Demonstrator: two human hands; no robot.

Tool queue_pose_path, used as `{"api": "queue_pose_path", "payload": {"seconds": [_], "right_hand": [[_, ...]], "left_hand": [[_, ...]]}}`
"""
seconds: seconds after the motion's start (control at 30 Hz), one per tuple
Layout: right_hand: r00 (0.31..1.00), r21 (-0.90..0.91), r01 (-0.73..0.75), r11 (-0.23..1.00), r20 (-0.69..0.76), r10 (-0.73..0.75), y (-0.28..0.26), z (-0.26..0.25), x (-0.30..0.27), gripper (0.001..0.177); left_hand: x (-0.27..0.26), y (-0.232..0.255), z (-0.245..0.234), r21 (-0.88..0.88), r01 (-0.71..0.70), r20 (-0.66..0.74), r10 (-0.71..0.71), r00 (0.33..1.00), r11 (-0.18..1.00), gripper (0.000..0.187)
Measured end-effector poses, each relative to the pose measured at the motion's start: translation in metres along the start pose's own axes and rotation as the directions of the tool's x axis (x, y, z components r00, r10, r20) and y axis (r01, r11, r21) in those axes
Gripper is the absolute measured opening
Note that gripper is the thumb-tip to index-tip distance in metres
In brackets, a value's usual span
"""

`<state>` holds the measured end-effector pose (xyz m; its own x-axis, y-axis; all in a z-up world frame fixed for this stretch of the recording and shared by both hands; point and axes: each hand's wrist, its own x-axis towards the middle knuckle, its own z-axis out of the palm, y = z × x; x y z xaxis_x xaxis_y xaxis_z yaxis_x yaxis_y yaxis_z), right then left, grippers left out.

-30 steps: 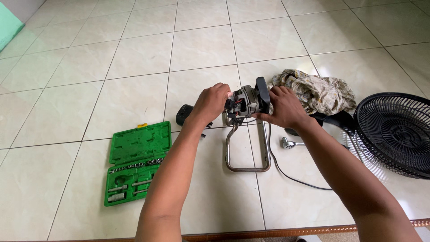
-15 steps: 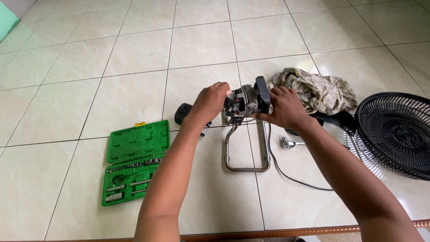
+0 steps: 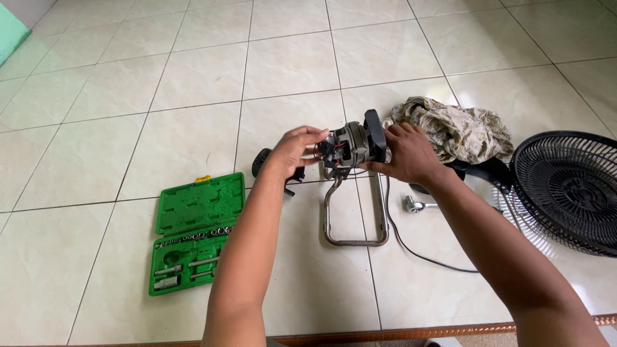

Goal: The person wipes the fan motor housing with a cloth, then attaches it to the fan stand. They use a screwdriver to tighten screws on the motor housing to secure it in place.

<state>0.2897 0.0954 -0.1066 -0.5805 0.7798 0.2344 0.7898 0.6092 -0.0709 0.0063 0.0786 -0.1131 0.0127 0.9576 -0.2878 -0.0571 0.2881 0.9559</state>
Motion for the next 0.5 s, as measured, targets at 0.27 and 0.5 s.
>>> {"api": "queue_pose_path", "payload": {"seconds": [0.27, 0.5], "right_hand": [[0.999, 0.053, 0.025, 0.998, 0.031, -0.027, 0.0056, 0.0025, 0.0025, 0.085], [0.999, 0.096, 0.039, 0.995, -0.020, -0.037, 0.0072, 0.0043, 0.0048, 0.090]], "left_hand": [[0.0072, -0.0051, 0.0065, 0.054, -0.097, -0.061, 0.101, 0.993, 0.994, 0.023], [0.0093, -0.0045, 0.0090, 0.191, -0.157, -0.105, 0.179, 0.978, 0.969, 0.021]]}}
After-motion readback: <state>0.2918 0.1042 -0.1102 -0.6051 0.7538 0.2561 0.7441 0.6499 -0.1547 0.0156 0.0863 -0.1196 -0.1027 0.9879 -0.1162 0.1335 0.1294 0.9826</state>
